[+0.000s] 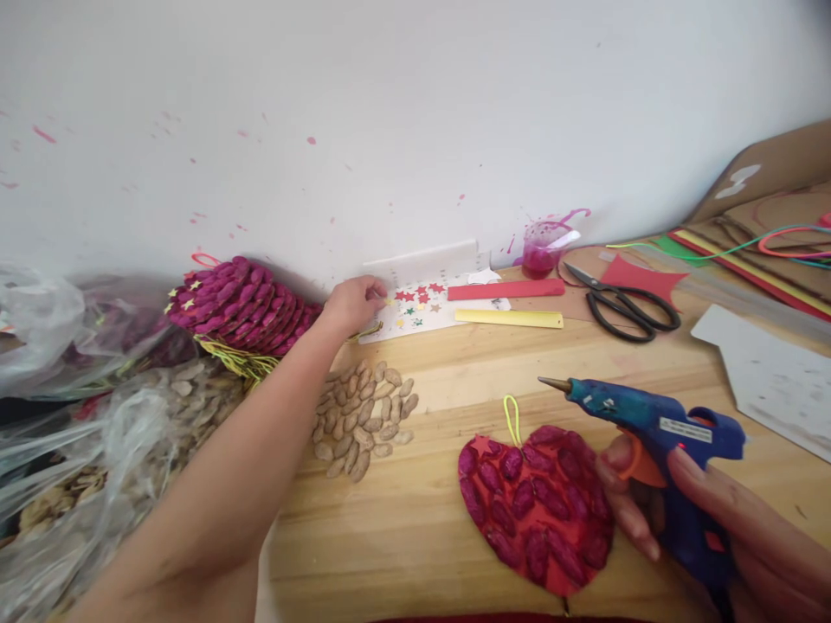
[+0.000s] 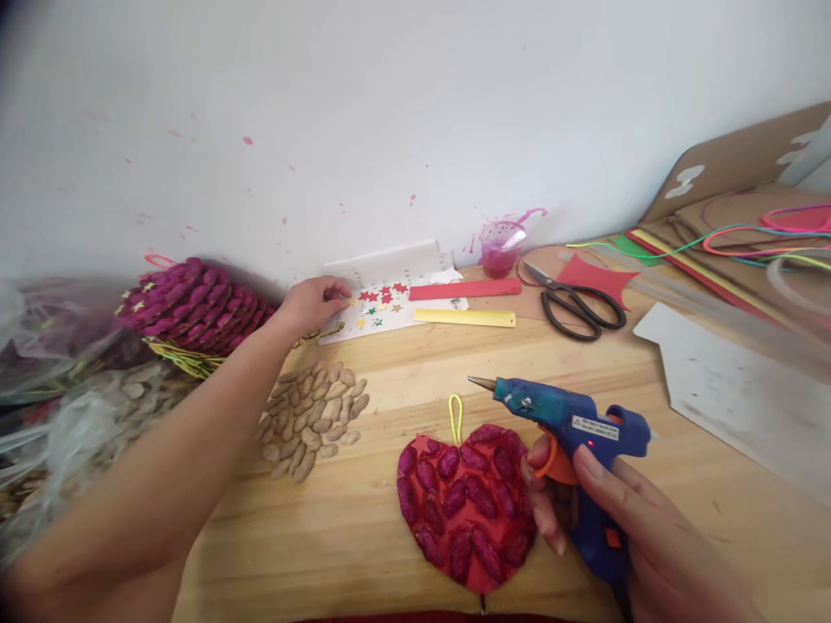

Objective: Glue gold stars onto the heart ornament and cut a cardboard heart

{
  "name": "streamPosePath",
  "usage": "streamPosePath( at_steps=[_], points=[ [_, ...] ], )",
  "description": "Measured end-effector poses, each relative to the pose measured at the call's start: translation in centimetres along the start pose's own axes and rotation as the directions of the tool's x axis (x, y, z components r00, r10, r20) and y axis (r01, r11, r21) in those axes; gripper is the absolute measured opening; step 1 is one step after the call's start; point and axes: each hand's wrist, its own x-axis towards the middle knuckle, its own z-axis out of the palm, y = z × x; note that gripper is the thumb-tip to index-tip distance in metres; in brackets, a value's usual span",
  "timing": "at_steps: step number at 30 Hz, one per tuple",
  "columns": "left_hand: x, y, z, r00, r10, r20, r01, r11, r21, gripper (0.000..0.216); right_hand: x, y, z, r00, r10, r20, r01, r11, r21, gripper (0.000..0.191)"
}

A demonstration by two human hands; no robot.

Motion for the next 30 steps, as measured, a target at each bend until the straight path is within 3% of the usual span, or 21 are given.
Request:
streamPosePath(
  at_steps=[7,14,25,30],
  points=[
    [-0.7,0.9,0.3,0.999,0.045,-0.003,-0.045,0.999,-0.015,0.017,-0.6,-0.9,1.0,0.998,0.034,-0.056,-0.033,0.999,0.019,0.045],
    [-0.8,0.7,0.4,0.999,0.049,0.016,-0.048,0.997,-0.064,0.014,-0.2,-0.5,0.2,0.999,0.028,0.024,-0.028,1.0,0.007,0.047],
    [-1.3,0.4,0.2,1.0,0.014,-0.023,-0.017,0.994,-0.111,0.009,-1.1,-1.5,1.8,0.997,0.038,-0.065,-0.035,0.998,0.054,0.042],
    [-3.0,1.2,-0.5,0.999,-0.008,-0.044,-0.007,0.95,-0.314,0.013,-0.8,-1.3,1.6,0.999,0.008,-0.033,-0.005,0.997,0.074,0.041]
  ],
)
